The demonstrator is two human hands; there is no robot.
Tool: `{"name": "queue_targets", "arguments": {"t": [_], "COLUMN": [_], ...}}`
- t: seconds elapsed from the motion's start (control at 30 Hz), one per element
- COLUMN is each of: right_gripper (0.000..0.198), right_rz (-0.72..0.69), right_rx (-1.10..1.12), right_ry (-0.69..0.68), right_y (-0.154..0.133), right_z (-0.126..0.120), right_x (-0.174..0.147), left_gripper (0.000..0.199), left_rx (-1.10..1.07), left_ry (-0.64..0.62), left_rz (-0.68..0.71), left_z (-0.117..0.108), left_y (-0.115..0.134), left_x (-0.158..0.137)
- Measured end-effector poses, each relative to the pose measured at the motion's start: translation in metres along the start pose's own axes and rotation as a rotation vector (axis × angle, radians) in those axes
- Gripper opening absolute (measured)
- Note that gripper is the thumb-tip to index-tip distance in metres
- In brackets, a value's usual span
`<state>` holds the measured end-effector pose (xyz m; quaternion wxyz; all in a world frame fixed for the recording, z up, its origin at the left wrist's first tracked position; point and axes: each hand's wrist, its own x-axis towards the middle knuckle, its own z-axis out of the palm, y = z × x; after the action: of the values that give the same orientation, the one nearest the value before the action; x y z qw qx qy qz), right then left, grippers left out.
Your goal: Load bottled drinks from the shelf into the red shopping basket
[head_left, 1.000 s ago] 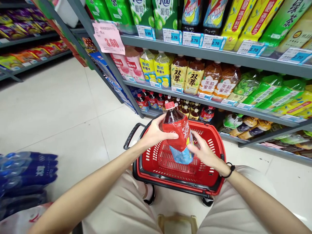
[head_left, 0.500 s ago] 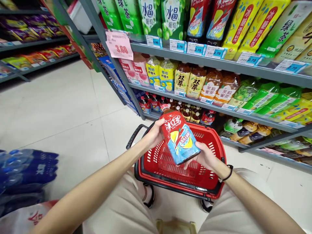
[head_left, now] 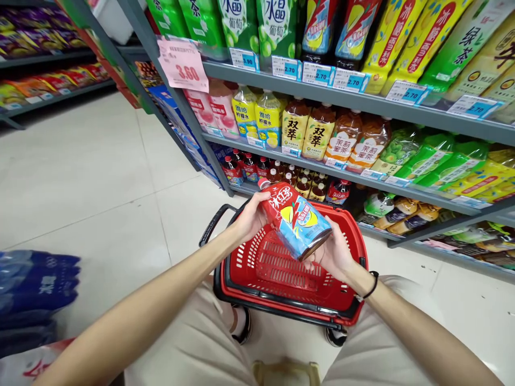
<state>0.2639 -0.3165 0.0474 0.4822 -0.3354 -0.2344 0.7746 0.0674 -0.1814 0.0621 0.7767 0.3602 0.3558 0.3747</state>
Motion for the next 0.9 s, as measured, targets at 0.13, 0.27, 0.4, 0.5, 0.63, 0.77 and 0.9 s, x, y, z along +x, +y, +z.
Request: {"name": "queue_targets", "arguments": {"t": [0.13, 0.27, 0.4, 0.5, 0.63, 0.77, 0.9], "right_gripper": [0.087, 0.077, 0.072, 0.096, 0.124, 0.119, 0.112], "right_rz": [0.004, -0.004, -0.109, -0.202, -0.336, -0.403, -0.477], "right_rx": [0.163, 0.139, -0.109, -0.297, -0.625, -0.837, -0.981], "right_ry": [-0.016, 0.022, 0.129, 0.210, 0.297, 0.280, 0.268], "right_y": [0.005, 0.006, 0.014, 0.019, 0.022, 0.023, 0.024], "right_z": [0.011, 0.019, 0.019, 0.012, -0.004, -0.016, -0.019], "right_x": [0.001, 0.000, -0.003, -0.004, -0.002, 0.000, 0.000], "left_gripper": [0.051, 0.046, 0.067, 0.078, 0.083, 0.090, 0.092], "left_rx": [-0.041, -0.085, -0.006, 0.020, 0.018, -0.008, -0.012], "left_ry": [-0.028, 0.013, -0.011, -0.060, -0.073, -0.056, -0.069], "left_rz": [0.038, 0.019, 0.019, 0.045, 0.068, 0.056, 0.067], "left_z": [0.003, 0.001, -0.002, -0.005, -0.010, -0.011, -0.011], "left_y": [0.004, 0.004, 0.004, 0.007, 0.010, 0.013, 0.015], "left_x": [0.001, 0.009, 0.014, 0.014, 0.011, 0.008, 0.004]}}
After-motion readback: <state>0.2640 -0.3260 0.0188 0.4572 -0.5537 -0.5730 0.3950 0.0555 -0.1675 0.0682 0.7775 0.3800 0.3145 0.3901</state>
